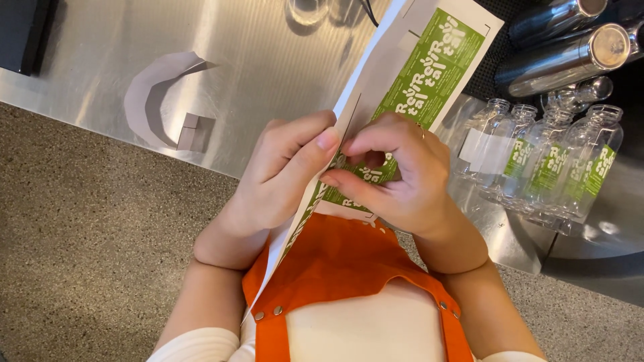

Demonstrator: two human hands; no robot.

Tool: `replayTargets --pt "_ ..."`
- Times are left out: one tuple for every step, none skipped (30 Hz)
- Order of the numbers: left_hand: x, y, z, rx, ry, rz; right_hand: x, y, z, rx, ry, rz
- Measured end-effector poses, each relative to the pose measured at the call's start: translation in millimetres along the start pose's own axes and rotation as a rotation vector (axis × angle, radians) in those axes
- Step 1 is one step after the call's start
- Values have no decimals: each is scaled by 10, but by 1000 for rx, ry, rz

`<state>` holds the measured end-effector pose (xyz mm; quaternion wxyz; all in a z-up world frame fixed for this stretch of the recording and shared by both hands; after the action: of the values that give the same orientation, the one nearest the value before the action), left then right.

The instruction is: Peel labels from a sheet and apply them to clear plastic bottles.

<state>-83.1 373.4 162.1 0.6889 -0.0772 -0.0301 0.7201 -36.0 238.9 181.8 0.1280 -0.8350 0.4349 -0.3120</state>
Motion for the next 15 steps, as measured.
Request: replayTargets --pt "-1 -1 10 -1 8 -1 2 -3 -13 14 23 3" --pt "-2 -3 20 -1 17 -2 4 -5 -26 28 47 7" --pt "1 -1 12 -2 17 -2 5 -6 -25 29 47 6" --pt "4 0 3 -2 17 -1 5 -7 -27 35 56 6" --pt "6 3 -8 -1 19 -2 5 -6 -30 41 65 6" --pt "7 0 0 -1 19 -2 4 -6 -28 40 65 6" --pt "3 -3 5 0 17 -3 0 -2 -48 69 81 -1" --pt "-2 -6 11 1 15 -4 -4 2 -68 98 97 -8" --pt "0 -10 5 1 15 -4 -8 -1 -76 97 97 -9" --pt "2 -13 5 -6 19 -5 1 -7 -66 71 87 6" --pt "4 -16 5 -12 23 -5 10 -14 -55 46 77 21" --pt "2 -15 -2 -13 24 -5 9 -21 -57 46 78 20" --pt "3 -12 -8 -15 24 2 12 -25 -78 71 106 25" --pt "4 -10 -13 -18 25 8 15 -28 -99 95 134 31" --pt "5 -11 -11 -18 25 9 14 -33 -92 96 134 30"
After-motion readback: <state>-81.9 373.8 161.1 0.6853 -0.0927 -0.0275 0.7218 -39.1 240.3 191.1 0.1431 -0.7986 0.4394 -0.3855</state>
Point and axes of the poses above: each hand's wrist, its own y-axis away from the middle knuckle, its own x-axis out of the back of the hand, z = x × y, the point moved 8 cm from there along -y, towards the middle knuckle, and after that the axes turned 4 degrees about z, right-handed, at the moved point
